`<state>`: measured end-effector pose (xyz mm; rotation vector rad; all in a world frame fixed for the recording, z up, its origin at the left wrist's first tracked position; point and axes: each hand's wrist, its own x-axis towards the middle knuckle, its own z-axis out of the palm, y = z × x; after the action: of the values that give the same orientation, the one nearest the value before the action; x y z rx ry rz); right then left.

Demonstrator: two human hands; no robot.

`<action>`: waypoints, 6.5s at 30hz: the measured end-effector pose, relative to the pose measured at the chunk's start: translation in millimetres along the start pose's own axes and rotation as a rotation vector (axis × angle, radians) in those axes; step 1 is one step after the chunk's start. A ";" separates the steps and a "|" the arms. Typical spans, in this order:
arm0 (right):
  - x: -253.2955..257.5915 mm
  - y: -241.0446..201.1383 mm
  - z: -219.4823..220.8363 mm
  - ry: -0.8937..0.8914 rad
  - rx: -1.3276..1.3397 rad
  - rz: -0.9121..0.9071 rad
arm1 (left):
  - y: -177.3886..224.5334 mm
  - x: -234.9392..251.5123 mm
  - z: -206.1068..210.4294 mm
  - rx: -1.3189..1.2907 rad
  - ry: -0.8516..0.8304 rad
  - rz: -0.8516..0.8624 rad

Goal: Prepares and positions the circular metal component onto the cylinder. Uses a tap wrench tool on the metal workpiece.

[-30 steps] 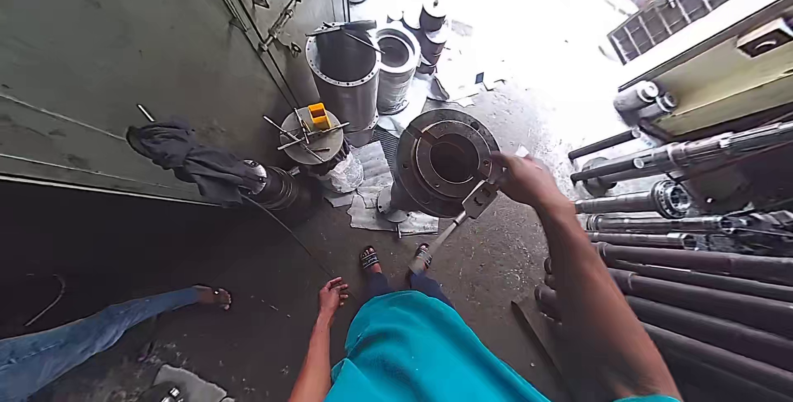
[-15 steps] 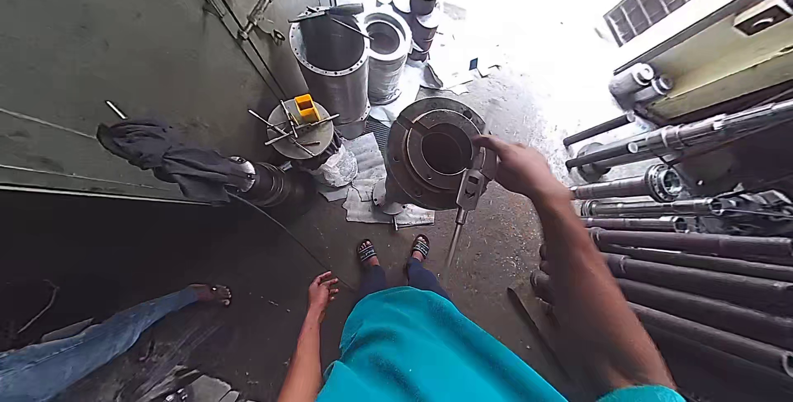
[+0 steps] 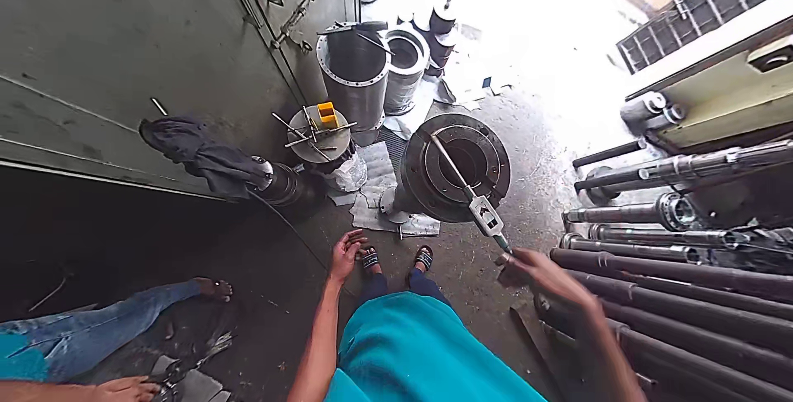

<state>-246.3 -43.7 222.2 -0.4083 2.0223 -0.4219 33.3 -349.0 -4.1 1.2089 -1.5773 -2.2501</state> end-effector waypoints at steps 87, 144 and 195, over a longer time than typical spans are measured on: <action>39.1 25.2 78.7 -0.176 1.015 -0.186 | 271.9 222.4 263.3 0.400 -0.233 0.645; 49.6 -19.0 128.8 -0.204 1.504 -0.198 | 266.5 215.9 330.2 0.643 -0.261 0.738; 187.9 -67.6 -104.4 1.119 0.186 -0.439 | 156.5 -123.4 170.8 1.272 -0.158 -0.069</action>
<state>-416.5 -175.7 155.7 -0.5707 2.9118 -1.3222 -49.0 -228.9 214.2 1.2194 -3.2090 -1.2001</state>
